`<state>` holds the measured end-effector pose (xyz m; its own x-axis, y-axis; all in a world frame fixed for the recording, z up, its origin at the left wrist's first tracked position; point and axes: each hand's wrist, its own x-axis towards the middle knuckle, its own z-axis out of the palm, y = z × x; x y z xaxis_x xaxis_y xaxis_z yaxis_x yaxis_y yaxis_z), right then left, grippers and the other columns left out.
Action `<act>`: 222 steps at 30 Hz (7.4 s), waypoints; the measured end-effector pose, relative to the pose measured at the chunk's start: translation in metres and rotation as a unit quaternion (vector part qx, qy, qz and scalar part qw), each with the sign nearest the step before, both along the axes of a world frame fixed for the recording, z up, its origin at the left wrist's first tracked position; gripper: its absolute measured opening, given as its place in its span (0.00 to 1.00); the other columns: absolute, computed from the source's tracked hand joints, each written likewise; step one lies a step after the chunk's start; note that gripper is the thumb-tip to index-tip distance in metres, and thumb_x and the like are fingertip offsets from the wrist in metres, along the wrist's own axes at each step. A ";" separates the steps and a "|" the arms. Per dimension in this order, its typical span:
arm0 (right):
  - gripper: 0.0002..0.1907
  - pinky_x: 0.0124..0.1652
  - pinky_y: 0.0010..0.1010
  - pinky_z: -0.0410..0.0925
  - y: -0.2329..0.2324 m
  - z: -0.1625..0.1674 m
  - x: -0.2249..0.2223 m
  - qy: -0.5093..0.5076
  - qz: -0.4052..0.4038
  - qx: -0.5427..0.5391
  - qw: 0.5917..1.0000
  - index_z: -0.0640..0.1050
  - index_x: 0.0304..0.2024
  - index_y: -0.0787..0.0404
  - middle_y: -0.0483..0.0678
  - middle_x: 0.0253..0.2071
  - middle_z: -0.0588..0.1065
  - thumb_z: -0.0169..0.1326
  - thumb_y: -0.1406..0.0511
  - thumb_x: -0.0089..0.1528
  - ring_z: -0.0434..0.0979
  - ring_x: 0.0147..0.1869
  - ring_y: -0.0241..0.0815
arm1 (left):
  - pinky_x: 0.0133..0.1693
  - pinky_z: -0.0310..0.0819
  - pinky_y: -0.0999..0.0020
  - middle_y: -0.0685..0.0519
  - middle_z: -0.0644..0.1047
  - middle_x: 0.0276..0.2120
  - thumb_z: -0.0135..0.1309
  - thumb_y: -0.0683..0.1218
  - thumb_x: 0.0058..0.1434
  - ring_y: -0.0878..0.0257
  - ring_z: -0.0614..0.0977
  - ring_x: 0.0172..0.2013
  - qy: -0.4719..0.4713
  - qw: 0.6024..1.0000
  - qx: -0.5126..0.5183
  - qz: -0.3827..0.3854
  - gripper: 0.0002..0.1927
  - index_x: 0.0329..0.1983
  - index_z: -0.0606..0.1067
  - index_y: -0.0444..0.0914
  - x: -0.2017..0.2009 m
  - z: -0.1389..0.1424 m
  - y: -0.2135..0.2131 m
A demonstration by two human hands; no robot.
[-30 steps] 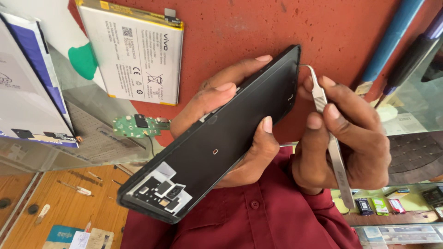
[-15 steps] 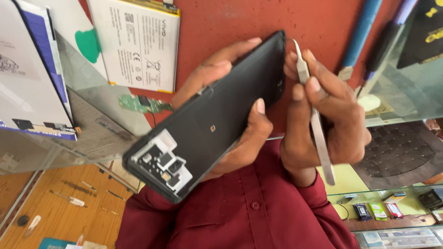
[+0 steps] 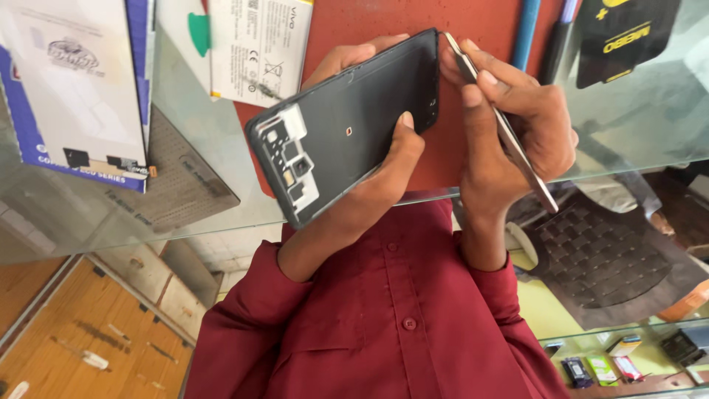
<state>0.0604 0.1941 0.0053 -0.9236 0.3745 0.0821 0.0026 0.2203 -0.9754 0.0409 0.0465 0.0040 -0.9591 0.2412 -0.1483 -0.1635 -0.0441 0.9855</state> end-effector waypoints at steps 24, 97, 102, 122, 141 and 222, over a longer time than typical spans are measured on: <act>0.06 0.56 0.33 0.78 0.001 0.038 -0.020 -0.068 0.075 0.077 0.992 0.70 0.38 0.76 0.62 0.46 0.78 0.51 0.84 0.68 0.84 0.55 0.48 | 0.61 0.75 0.72 0.50 0.68 0.67 0.53 0.29 0.70 0.65 0.74 0.61 -0.003 0.994 0.100 0.046 0.27 0.69 0.60 0.35 0.009 -0.007 0.006; 0.05 0.57 0.40 0.80 0.008 0.021 -0.006 -0.029 0.017 -0.073 0.997 0.70 0.45 0.74 0.65 0.51 0.77 0.53 0.80 0.71 0.84 0.52 0.50 | 0.60 0.77 0.71 0.47 0.67 0.65 0.52 0.28 0.67 0.62 0.74 0.62 0.063 0.992 0.088 0.071 0.30 0.68 0.56 0.36 0.005 -0.001 0.011; 0.05 0.57 0.32 0.78 0.006 0.026 -0.005 -0.048 0.040 0.023 0.998 0.72 0.45 0.74 0.63 0.51 0.79 0.55 0.81 0.71 0.85 0.53 0.47 | 0.61 0.77 0.71 0.47 0.67 0.66 0.51 0.27 0.67 0.62 0.74 0.62 0.065 0.990 0.104 0.075 0.31 0.68 0.56 0.37 0.007 -0.002 0.012; 0.04 0.46 0.33 0.73 0.033 0.041 0.049 0.030 -0.093 0.320 0.942 0.76 0.40 0.70 0.58 0.47 0.78 0.54 0.72 0.65 0.79 0.47 0.47 | 0.64 0.73 0.68 0.46 0.67 0.66 0.48 0.26 0.69 0.60 0.73 0.62 0.046 0.994 0.085 0.051 0.29 0.68 0.55 0.36 0.010 0.001 0.015; 0.17 0.27 0.26 0.68 0.142 0.002 0.131 -0.158 -0.375 0.265 0.874 0.77 0.44 0.67 0.46 0.29 0.76 0.51 0.58 0.75 0.75 0.26 0.32 | 0.66 0.70 0.69 0.47 0.68 0.65 0.48 0.25 0.66 0.61 0.72 0.62 0.092 0.992 0.054 0.062 0.29 0.67 0.56 0.34 0.015 0.001 0.018; 0.12 0.33 0.27 0.62 0.047 0.042 0.045 -0.012 0.039 -0.147 0.988 0.75 0.44 0.66 0.46 0.36 0.72 0.55 0.61 0.72 0.67 0.32 0.35 | 0.63 0.72 0.68 0.45 0.68 0.64 0.49 0.27 0.65 0.60 0.73 0.62 0.060 0.989 0.090 0.101 0.32 0.70 0.57 0.35 0.013 -0.004 0.026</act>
<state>0.1050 0.2409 0.0470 -0.9508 0.3071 -0.0417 0.0207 -0.0714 -0.9972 0.0534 0.0720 0.0000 -0.9985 0.0546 -0.0033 -0.0164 -0.2414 0.9703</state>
